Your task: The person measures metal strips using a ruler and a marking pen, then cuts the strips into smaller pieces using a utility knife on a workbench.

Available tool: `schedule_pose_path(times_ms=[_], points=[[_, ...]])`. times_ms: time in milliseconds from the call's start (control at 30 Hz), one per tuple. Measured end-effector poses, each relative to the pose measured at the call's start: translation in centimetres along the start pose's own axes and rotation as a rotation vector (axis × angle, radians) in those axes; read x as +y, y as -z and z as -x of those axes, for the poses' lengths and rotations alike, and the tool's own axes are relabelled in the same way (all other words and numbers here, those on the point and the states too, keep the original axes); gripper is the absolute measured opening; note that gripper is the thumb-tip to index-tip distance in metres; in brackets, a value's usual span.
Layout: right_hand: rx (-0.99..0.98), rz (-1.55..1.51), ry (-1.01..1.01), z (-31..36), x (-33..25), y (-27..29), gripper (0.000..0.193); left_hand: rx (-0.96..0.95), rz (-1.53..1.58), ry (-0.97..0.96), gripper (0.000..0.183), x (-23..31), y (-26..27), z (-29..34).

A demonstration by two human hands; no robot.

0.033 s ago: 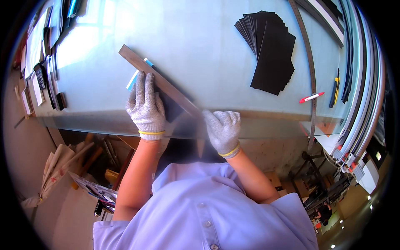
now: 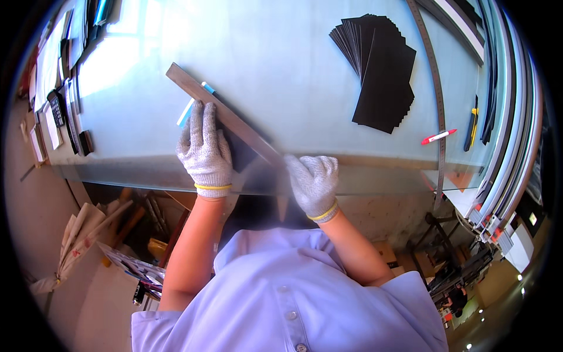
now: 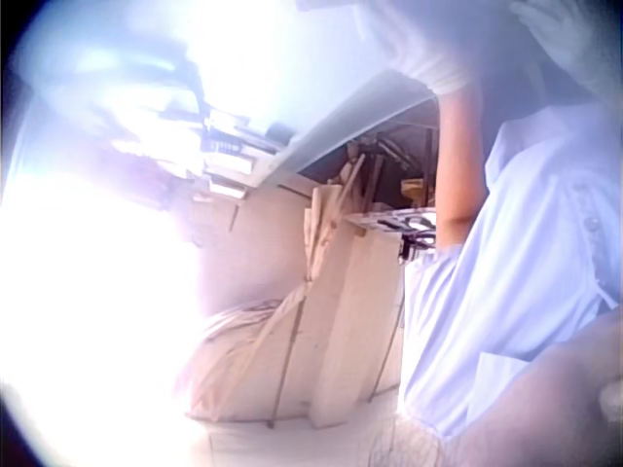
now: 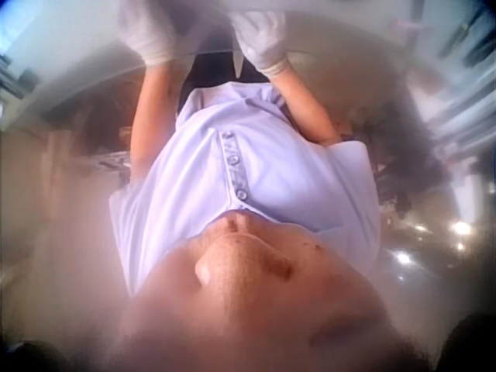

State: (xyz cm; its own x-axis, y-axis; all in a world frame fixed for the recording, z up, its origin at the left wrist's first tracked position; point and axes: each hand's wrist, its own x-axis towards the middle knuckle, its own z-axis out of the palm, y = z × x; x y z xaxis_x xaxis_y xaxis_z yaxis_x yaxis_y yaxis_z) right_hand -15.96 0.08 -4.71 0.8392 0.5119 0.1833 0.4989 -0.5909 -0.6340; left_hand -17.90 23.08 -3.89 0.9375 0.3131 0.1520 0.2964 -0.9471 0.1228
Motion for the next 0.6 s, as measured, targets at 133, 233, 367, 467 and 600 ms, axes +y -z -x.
schedule_pose_path(times_ms=[133, 233, 367, 467, 600], points=[[0.013, -0.017, 0.004, 0.3, 0.3, -0.3, 0.043, 0.009, 0.027, -0.008, 0.056, 0.0, -0.1, -0.1], [0.033, -0.019, -0.038, 0.3, 0.1, -0.3, 0.03, -0.007, 0.03, 0.003, 0.057, 0.1, 0.0, 0.0], [0.051, -0.008, -0.057, 0.4, 0.1, -0.5, 0.023, -0.011, 0.026, 0.015, 0.058, -0.1, -0.3, 0.2], [0.064, -0.019, -0.084, 0.2, 0.1, -0.5, 0.015, -0.009, 0.034, 0.007, 0.058, -0.1, -0.3, 0.1], [0.098, -0.051, -0.149, 0.4, 0.1, -1.1, 0.014, -0.008, 0.008, 0.002, 0.053, 0.1, -0.2, 0.0]])
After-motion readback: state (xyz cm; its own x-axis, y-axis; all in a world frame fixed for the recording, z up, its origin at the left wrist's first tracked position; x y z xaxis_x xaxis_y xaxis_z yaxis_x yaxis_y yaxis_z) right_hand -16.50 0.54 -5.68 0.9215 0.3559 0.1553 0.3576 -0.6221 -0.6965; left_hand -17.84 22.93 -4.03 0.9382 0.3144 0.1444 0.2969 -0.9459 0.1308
